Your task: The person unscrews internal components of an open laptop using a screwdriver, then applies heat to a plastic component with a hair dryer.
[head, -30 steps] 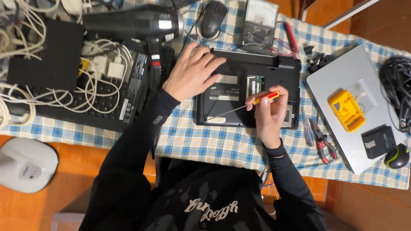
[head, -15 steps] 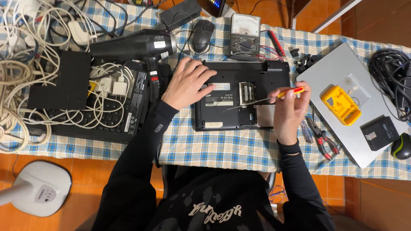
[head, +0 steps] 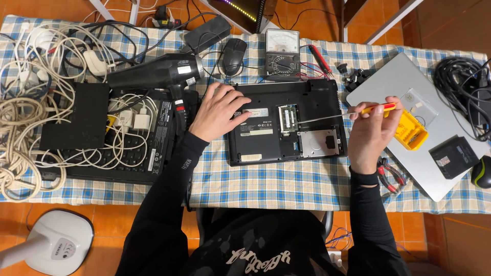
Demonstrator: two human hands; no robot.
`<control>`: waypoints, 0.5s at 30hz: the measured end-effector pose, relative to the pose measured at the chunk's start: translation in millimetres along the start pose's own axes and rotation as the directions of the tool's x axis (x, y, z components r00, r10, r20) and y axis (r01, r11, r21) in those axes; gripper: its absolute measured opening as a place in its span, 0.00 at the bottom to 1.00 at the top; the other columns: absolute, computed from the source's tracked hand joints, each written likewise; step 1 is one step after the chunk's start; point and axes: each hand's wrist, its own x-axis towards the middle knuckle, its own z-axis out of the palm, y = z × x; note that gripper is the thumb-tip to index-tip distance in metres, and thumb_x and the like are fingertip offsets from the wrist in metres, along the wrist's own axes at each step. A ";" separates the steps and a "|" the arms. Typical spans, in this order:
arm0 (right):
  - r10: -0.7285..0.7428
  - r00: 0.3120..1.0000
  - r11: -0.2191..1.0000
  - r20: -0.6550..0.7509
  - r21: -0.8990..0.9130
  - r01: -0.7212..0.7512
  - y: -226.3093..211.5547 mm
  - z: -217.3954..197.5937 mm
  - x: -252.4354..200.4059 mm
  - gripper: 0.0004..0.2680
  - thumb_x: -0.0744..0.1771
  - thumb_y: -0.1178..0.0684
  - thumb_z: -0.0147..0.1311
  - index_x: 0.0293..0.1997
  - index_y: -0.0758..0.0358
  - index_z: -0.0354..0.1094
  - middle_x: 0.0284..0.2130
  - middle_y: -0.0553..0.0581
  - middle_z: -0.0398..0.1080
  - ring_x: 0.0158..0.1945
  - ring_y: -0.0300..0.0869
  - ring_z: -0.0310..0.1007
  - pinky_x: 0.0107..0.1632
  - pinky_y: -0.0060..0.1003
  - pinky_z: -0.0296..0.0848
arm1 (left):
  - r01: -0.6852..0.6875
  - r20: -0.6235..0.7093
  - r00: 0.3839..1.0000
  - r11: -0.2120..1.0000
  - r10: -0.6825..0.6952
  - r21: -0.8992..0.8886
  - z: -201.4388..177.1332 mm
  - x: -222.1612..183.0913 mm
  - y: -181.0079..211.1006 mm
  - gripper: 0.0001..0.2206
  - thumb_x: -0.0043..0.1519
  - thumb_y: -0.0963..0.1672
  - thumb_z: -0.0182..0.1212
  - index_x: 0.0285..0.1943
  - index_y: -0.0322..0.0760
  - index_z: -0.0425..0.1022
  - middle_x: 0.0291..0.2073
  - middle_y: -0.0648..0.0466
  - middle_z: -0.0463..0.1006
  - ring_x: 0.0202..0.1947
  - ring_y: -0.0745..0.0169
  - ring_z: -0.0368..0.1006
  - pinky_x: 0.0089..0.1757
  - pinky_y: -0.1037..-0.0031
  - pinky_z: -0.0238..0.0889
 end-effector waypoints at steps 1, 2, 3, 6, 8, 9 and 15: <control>-0.005 1.000 1.000 -0.005 -0.006 0.005 -1.1 -3.0 2.5 0.06 0.80 0.55 0.45 0.64 0.57 0.53 0.39 0.60 0.70 0.38 0.40 0.64 0.49 0.35 0.66 | 0.004 -0.009 1.000 1.000 -0.003 0.007 -0.7 1.0 0.0 0.15 0.67 0.51 0.65 0.53 0.40 0.80 0.46 0.55 0.77 0.55 0.54 0.67 0.62 0.56 0.53; -0.009 1.000 1.000 -0.016 -0.011 0.009 -3.1 -6.4 1.6 0.06 0.80 0.55 0.45 0.64 0.57 0.53 0.39 0.60 0.69 0.39 0.40 0.64 0.49 0.35 0.66 | 0.006 -0.013 1.000 1.000 -0.006 0.009 -1.7 1.0 1.3 0.14 0.67 0.51 0.65 0.53 0.40 0.80 0.47 0.55 0.78 0.56 0.54 0.67 0.62 0.56 0.53; -0.013 1.000 1.000 -0.028 -0.016 0.013 -5.4 -9.9 0.6 0.06 0.80 0.54 0.45 0.64 0.57 0.53 0.39 0.60 0.69 0.39 0.40 0.64 0.48 0.34 0.66 | 0.008 -0.017 1.000 1.000 -0.008 0.011 -3.1 1.3 2.5 0.14 0.67 0.51 0.65 0.53 0.40 0.80 0.47 0.55 0.78 0.57 0.54 0.67 0.62 0.56 0.52; -0.050 0.996 0.999 -0.073 -0.023 0.048 -9.7 -23.5 2.0 0.07 0.81 0.54 0.47 0.66 0.58 0.52 0.40 0.58 0.66 0.41 0.41 0.65 0.47 0.34 0.66 | -0.011 0.003 1.000 0.999 0.011 0.042 -6.9 5.1 8.0 0.14 0.65 0.50 0.67 0.53 0.40 0.80 0.48 0.55 0.78 0.57 0.54 0.67 0.63 0.55 0.51; -0.088 0.988 0.995 -0.127 -0.047 0.083 -10.5 -42.4 3.1 0.09 0.80 0.54 0.48 0.69 0.59 0.52 0.42 0.57 0.66 0.42 0.41 0.65 0.47 0.35 0.66 | -0.001 0.030 1.000 0.999 0.000 0.046 -10.4 6.6 9.3 0.14 0.66 0.50 0.68 0.54 0.40 0.80 0.49 0.55 0.78 0.58 0.53 0.68 0.62 0.56 0.52; -0.106 0.982 0.993 -0.157 -0.066 0.097 -13.7 -55.2 0.0 0.10 0.80 0.54 0.48 0.70 0.59 0.51 0.43 0.56 0.65 0.42 0.41 0.65 0.47 0.36 0.66 | -0.002 0.049 0.999 0.999 0.000 0.040 -11.9 8.7 9.5 0.14 0.66 0.50 0.68 0.54 0.40 0.80 0.50 0.55 0.79 0.58 0.53 0.68 0.62 0.56 0.52; -0.293 0.914 0.950 -0.281 -0.192 0.246 -45.4 -142.9 5.3 0.11 0.81 0.55 0.47 0.72 0.62 0.51 0.41 0.60 0.66 0.41 0.41 0.65 0.46 0.36 0.63 | -0.005 0.051 0.999 0.999 0.003 0.045 -14.6 18.3 21.3 0.13 0.67 0.48 0.71 0.55 0.40 0.81 0.51 0.56 0.79 0.59 0.56 0.70 0.64 0.60 0.53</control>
